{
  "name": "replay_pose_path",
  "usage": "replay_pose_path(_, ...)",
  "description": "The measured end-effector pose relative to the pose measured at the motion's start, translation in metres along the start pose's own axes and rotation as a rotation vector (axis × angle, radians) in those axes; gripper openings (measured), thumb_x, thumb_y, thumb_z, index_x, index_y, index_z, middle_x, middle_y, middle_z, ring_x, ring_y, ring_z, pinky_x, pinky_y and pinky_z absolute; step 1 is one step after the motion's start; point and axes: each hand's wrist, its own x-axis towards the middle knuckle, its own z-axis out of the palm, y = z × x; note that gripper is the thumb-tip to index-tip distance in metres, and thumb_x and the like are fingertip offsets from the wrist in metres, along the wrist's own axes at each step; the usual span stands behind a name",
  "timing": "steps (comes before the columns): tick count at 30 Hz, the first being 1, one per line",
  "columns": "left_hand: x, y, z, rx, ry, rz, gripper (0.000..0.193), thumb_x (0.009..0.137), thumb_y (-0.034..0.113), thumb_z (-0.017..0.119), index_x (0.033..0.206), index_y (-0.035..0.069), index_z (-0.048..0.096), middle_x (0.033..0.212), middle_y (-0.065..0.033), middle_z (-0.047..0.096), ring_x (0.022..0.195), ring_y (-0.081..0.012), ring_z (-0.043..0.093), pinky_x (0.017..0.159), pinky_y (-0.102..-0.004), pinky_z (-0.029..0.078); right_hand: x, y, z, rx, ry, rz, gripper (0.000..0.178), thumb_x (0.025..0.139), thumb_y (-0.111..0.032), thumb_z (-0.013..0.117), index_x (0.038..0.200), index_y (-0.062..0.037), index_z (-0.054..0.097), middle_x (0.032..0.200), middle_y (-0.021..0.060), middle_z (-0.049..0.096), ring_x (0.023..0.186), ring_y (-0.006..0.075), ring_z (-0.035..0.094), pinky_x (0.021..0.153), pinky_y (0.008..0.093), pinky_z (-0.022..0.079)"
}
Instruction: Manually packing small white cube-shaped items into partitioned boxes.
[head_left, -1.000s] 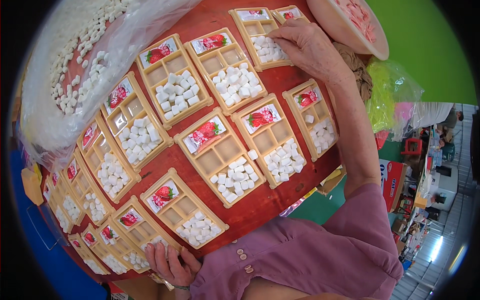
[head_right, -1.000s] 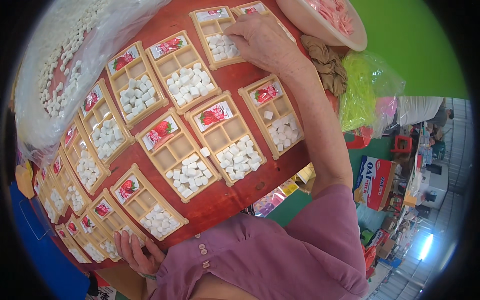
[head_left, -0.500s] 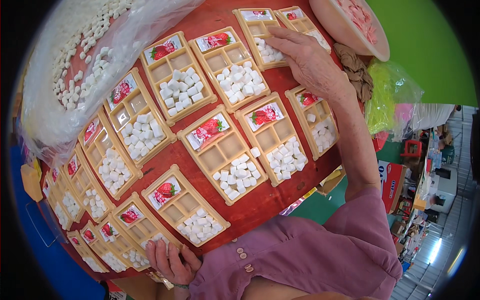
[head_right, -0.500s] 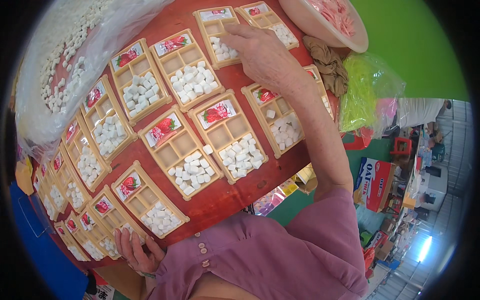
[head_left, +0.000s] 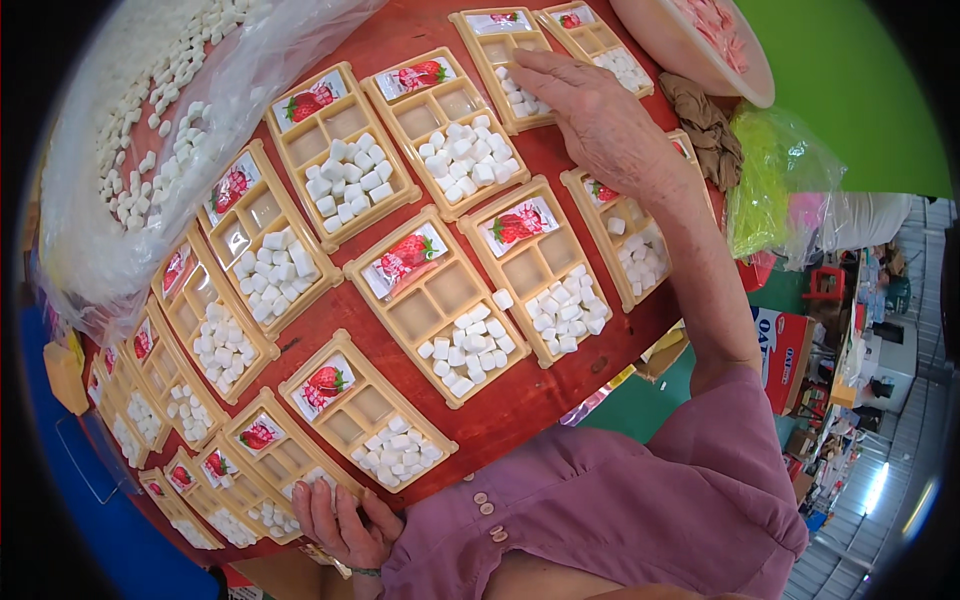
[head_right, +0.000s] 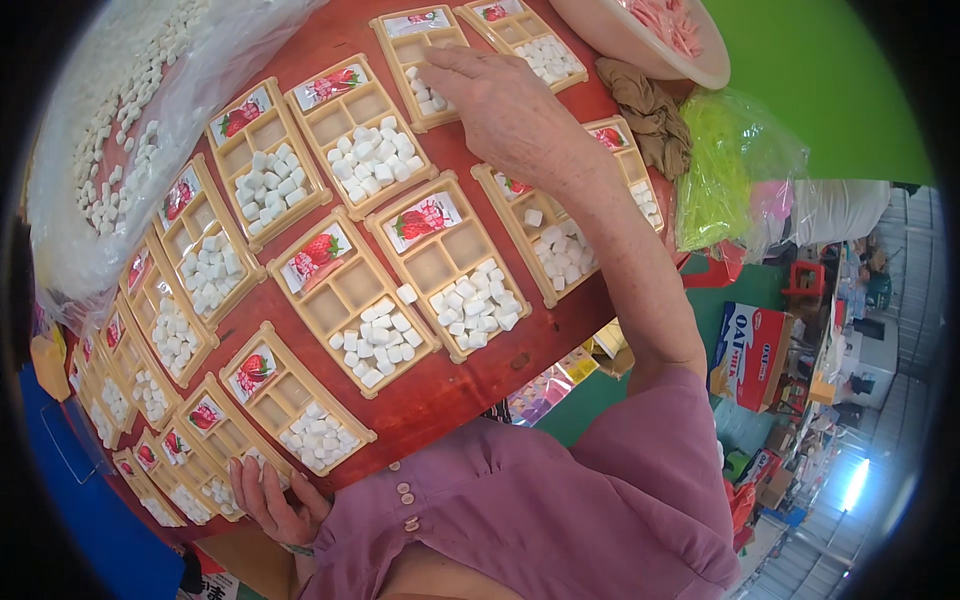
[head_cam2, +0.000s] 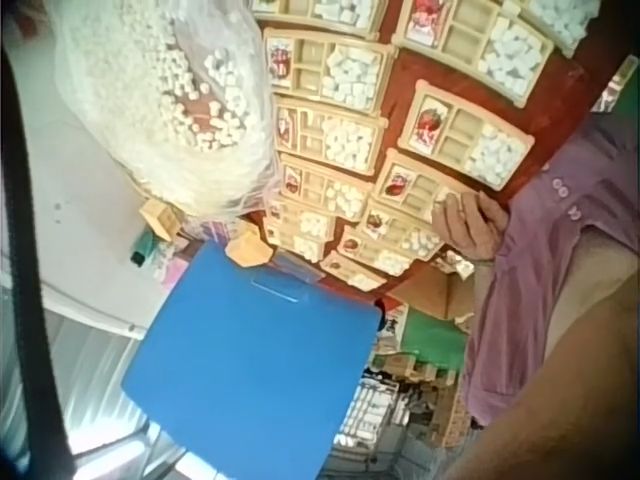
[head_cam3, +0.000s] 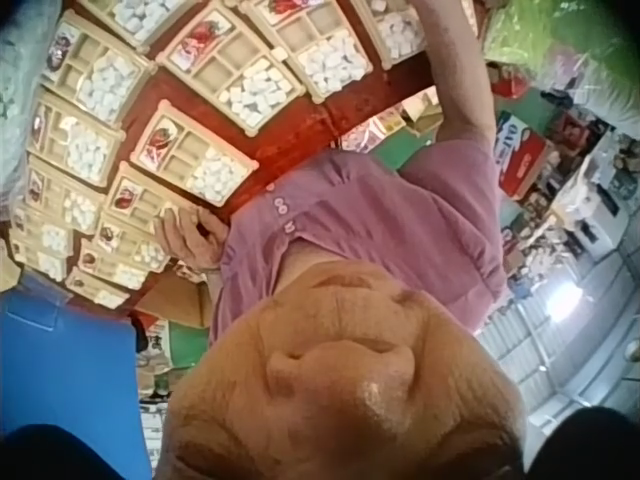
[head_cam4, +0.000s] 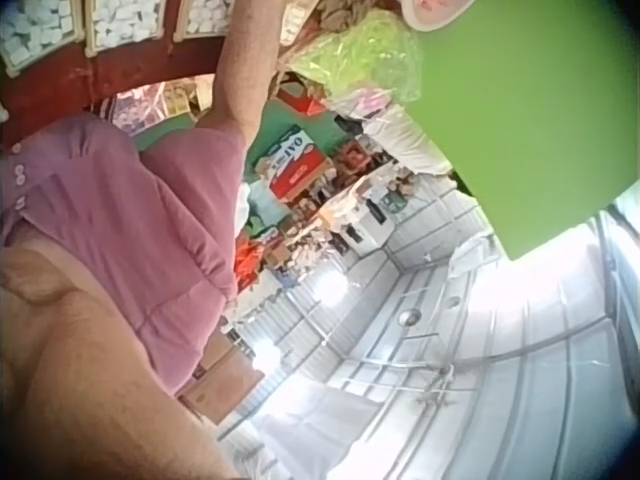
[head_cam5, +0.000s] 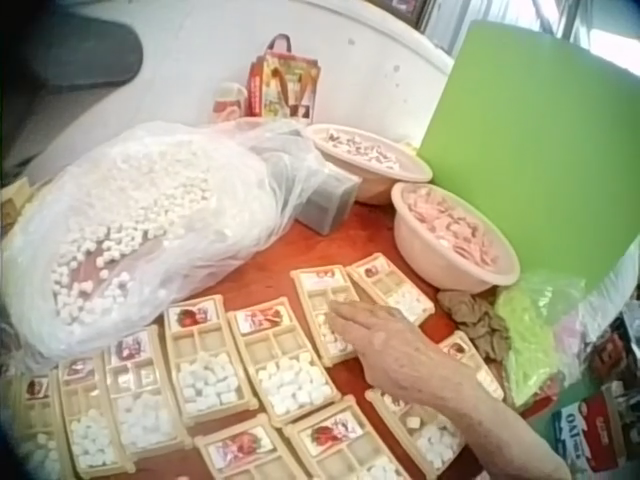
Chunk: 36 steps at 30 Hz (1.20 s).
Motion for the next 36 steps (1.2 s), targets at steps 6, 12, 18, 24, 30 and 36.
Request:
replay_pose_path(6, 0.001, 0.003, 0.001, 0.004, 0.007, -0.025, 0.031, 0.089, 0.006, 0.061, 0.115, -0.009, 0.056, 0.126, -0.0244, 0.054, 0.12, -0.047, 0.052, 0.101, -0.0572, 0.044, -0.005, 0.013, -0.007, 0.172, 0.134, 0.093, 0.036, 0.093, 0.003, 0.047, 0.127, 0.0002, 0.058, 0.131, 0.0166, 0.06, 0.118, 0.0319, 0.059, 0.101, 0.0357, 0.046)
replay_pose_path(12, 0.002, 0.004, -0.001, 0.003, 0.001, -0.035, 0.03, 0.089, 0.005, 0.061, 0.116, -0.008, 0.056, 0.126, -0.0244, 0.055, 0.12, -0.0467, 0.052, 0.101, -0.0571, 0.044, -0.013, 0.01, -0.011, 0.31, 0.147, 0.22, 0.021, 0.093, -0.005, 0.059, 0.113, -0.001, 0.064, 0.122, 0.012, 0.065, 0.102, 0.0176, 0.062, 0.09, 0.0294, 0.048)
replay_pose_path(18, 0.002, 0.002, 0.001, 0.004, 0.033, -0.018, 0.029, 0.089, 0.006, 0.062, 0.114, -0.008, 0.058, 0.123, -0.0244, 0.056, 0.119, -0.0466, 0.054, 0.1, -0.0571, 0.046, -0.012, 0.013, -0.004, 0.316, 0.113, 0.191, 0.013, 0.09, -0.007, 0.065, 0.101, 0.0, 0.064, 0.125, 0.0115, 0.063, 0.096, 0.0143, 0.06, 0.084, 0.0281, 0.05)
replay_pose_path(24, 0.001, 0.002, 0.003, 0.009, 0.043, -0.026, 0.028, 0.089, 0.007, 0.062, 0.112, -0.009, 0.058, 0.123, -0.0241, 0.057, 0.118, -0.0464, 0.054, 0.099, -0.0567, 0.046, -0.014, 0.014, -0.001, 0.262, 0.112, 0.186, 0.013, 0.089, -0.006, 0.066, 0.1, 0.0006, 0.066, 0.128, 0.0127, 0.062, 0.094, 0.0183, 0.064, 0.083, 0.0291, 0.051)
replay_pose_path(30, 0.002, 0.002, 0.002, 0.024, 0.036, -0.017, 0.028, 0.089, 0.007, 0.062, 0.112, -0.009, 0.059, 0.122, -0.0239, 0.058, 0.118, -0.0461, 0.054, 0.099, -0.0558, 0.046, -0.014, 0.012, 0.0, 0.221, 0.133, 0.146, 0.013, 0.089, -0.007, 0.066, 0.099, 0.0012, 0.067, 0.124, 0.0134, 0.064, 0.098, 0.023, 0.065, 0.084, 0.0313, 0.052)
replay_pose_path(36, 0.002, 0.004, 0.002, 0.033, 0.032, -0.038, 0.028, 0.089, 0.008, 0.061, 0.112, -0.008, 0.058, 0.122, -0.0239, 0.058, 0.118, -0.0462, 0.054, 0.099, -0.0558, 0.046, -0.013, 0.012, 0.001, 0.19, 0.197, 0.162, 0.012, 0.089, -0.006, 0.066, 0.096, 0.0034, 0.065, 0.121, 0.014, 0.065, 0.097, 0.0254, 0.065, 0.082, 0.0323, 0.052)
